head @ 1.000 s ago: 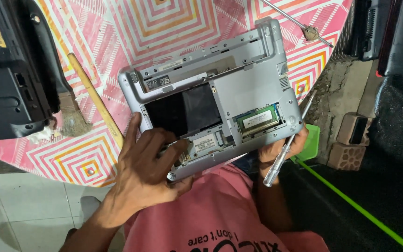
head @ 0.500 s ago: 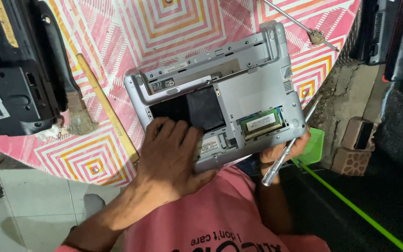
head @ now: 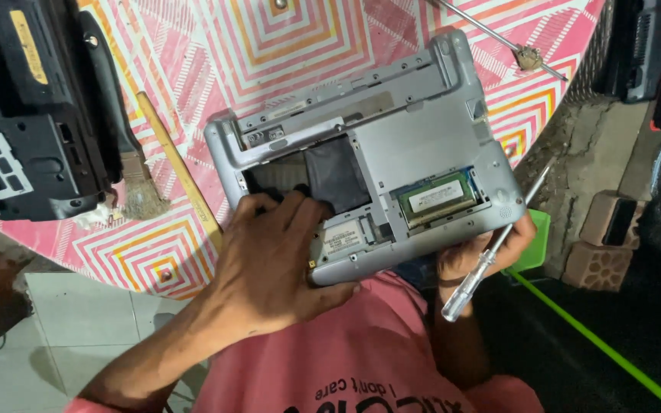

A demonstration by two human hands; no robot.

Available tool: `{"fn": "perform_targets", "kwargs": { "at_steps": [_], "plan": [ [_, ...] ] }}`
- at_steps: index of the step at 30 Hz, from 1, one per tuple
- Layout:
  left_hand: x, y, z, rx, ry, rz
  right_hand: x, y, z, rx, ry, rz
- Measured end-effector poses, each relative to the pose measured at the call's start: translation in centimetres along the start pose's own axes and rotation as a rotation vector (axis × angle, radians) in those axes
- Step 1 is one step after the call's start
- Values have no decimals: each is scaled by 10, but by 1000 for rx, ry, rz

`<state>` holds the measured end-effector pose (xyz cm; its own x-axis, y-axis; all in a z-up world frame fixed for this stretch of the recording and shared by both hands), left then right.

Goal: Disassembling a laptop to access internal components using a screwdriver and manual prying.

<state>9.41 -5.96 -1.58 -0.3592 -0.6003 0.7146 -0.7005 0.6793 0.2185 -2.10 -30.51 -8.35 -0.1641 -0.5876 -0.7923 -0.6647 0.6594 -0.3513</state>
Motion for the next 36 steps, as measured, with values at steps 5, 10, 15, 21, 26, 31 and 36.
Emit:
{"fn": "perform_targets", "kwargs": {
  "at_steps": [5, 10, 15, 21, 26, 31, 36],
  "plan": [
    [3, -8, -30, -90, 150, -46, -28, -22, 5, 43, -50, -73],
    [1, -20, -52, -121, 230, -197, -38, -30, 9, 36, -262, -4],
    [-9, -19, -49, -214, 204, -318, -20, -20, 9, -1, -464, 71],
    [-23, -22, -60, -220, 320, -386, -16, -15, 10, -48, -423, -5],
    [-21, -38, -80, -248, 658, -34, -34, -11, 17, -170, -246, -137],
    [-29, -51, -98, -283, 783, 25, -43, -14, 20, -236, -88, -286],
    [-44, -56, -108, -323, 794, 11, -53, -15, 15, -255, -108, -309]
  ]
}}
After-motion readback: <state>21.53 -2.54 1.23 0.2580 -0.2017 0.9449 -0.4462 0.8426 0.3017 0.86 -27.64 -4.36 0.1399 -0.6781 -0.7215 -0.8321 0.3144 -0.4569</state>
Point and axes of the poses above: each hand's wrist, its own y-axis away from the middle knuckle, its own z-axis out of the palm, x = y × z, the point moved 8 cm from there along -y, towards the middle knuckle, and after that the axes turned 6 degrees about y, right-handed, at the moved point
